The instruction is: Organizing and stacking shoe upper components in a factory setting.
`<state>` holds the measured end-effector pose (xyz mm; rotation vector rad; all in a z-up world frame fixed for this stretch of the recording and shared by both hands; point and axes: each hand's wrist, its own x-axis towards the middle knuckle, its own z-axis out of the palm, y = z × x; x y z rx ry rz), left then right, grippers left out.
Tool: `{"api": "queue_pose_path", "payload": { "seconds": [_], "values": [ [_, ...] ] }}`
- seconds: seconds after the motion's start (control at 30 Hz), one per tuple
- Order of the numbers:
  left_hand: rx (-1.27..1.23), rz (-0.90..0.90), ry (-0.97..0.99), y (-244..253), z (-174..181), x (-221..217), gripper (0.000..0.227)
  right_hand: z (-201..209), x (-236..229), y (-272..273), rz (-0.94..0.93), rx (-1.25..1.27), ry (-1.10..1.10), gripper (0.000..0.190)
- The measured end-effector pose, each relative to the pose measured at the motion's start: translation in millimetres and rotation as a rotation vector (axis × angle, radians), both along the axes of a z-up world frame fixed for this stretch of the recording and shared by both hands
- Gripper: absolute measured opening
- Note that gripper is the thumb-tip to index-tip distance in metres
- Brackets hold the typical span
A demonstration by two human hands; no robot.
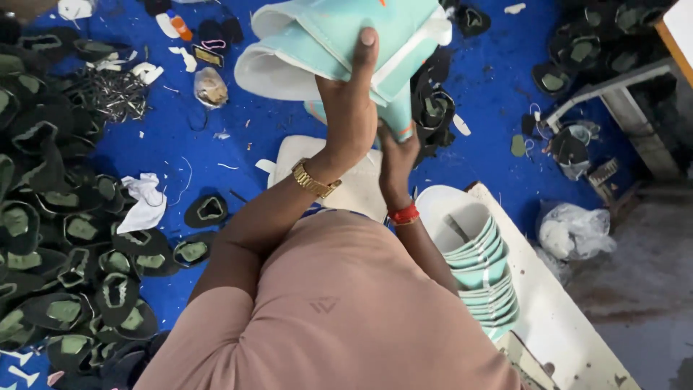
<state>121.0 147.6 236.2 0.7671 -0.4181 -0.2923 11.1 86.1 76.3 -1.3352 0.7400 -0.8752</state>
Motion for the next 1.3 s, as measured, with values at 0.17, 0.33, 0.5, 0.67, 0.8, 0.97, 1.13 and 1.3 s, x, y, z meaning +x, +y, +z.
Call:
{"api": "queue_pose_path", "payload": {
  "seconds": [0.17,0.33,0.5,0.67,0.8,0.97,1.13,1.3],
  "values": [
    [-0.07,-0.029,0.054,-2.7,-2.4,12.8,0.057,52.7,-19.1,6.3,-0.053,-0.086,0.076,0.031],
    [-0.003,-0.122,0.031,0.9,-4.9,15.1,0.055,85.8,-31.4,13.9,0.098,-0.434,0.153,0.026],
    [0.193,-0.107,-0.054,14.6,16.4,17.1,0.03,102.0,-45.0,16.6,0.082,-0.688,0.299,0.037],
    [-0.37,0.031,-0.083,111.3,28.9,115.2,0.038,31.2,-57.3,7.3,0.061,-0.529,0.159,0.035],
    [-0.419,0.367,-0.234,128.7,59.3,144.2,0.038,-13.1,-82.6,-9.0,0.003,-0.376,0.321,0.046],
    [0.217,0.083,-0.368,79.4,-8.5,98.2,0.047,76.0,-66.1,-13.6,-0.04,-0.536,0.192,0.036],
    [0.376,-0.294,-0.315,44.5,-42.0,29.4,0.041,124.6,-49.3,-23.6,-0.021,-0.503,-0.164,0.044],
    [0.186,-0.557,-0.015,33.9,-66.1,-2.1,0.041,130.8,-27.8,-35.9,-0.085,-0.653,-0.128,0.043]
  ]
}}
